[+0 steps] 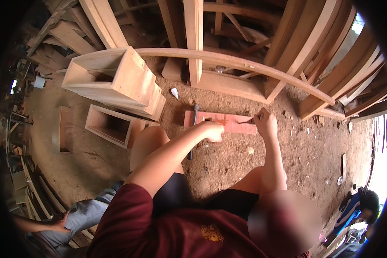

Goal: The person sits on the floor in a workshop and uses a hammer and chisel to carve a rectangular recess into a small wooden block. They repeatedly strike the chisel to remove wood chips and deepen the cut.

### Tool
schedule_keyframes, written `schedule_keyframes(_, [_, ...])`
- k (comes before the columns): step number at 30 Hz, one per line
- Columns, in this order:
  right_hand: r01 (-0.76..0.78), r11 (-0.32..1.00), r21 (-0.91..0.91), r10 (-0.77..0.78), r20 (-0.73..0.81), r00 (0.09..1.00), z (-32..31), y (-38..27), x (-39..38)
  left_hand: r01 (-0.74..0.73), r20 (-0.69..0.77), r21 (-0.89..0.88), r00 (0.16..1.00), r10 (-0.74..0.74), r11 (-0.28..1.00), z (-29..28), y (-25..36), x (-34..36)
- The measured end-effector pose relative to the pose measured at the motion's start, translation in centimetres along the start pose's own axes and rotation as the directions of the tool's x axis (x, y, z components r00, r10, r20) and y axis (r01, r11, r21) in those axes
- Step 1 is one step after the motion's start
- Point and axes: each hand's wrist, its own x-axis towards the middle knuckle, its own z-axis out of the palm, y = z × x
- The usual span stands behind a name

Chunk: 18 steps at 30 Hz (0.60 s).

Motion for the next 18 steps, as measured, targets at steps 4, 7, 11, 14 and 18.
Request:
schedule_keyframes(4, [0.039, 0.999, -0.031, -0.038, 0.021, 0.999, 0.4, -1.2, -0.2, 0.024, -0.041, -0.171, 0.999, -0.031, 0.985, -1.7, -3.0, -4.0])
schedule_keyframes(7, [0.04, 0.998, -0.056, -0.039, 0.012, 0.999, 0.6, -2.2, -0.5, 0.055, 0.121, -0.369, 0.993, -0.011, 0.928, -1.3, -3.8, -3.2])
schedule_keyframes(11, [0.007, 0.994, -0.112, -0.005, 0.022, 1.0, 0.9, -3.3, -0.7, 0.021, -0.017, -0.169, 1.0, -0.024, 0.985, -0.4, -4.2, -0.7])
schedule_keyframes(14, [0.064, 0.993, -0.104, -0.056, 0.072, 0.996, 1.4, -3.9, -0.9, 0.157, 0.048, -0.033, 0.987, -0.155, 0.987, -0.1, -6.2, -0.5])
schedule_keyframes(18, [0.065, 0.993, -0.095, -0.059, 0.066, 0.996, 1.7, -3.6, -1.1, 0.245, -0.08, 0.089, 0.968, -0.238, 0.965, -0.4, -8.8, -0.8])
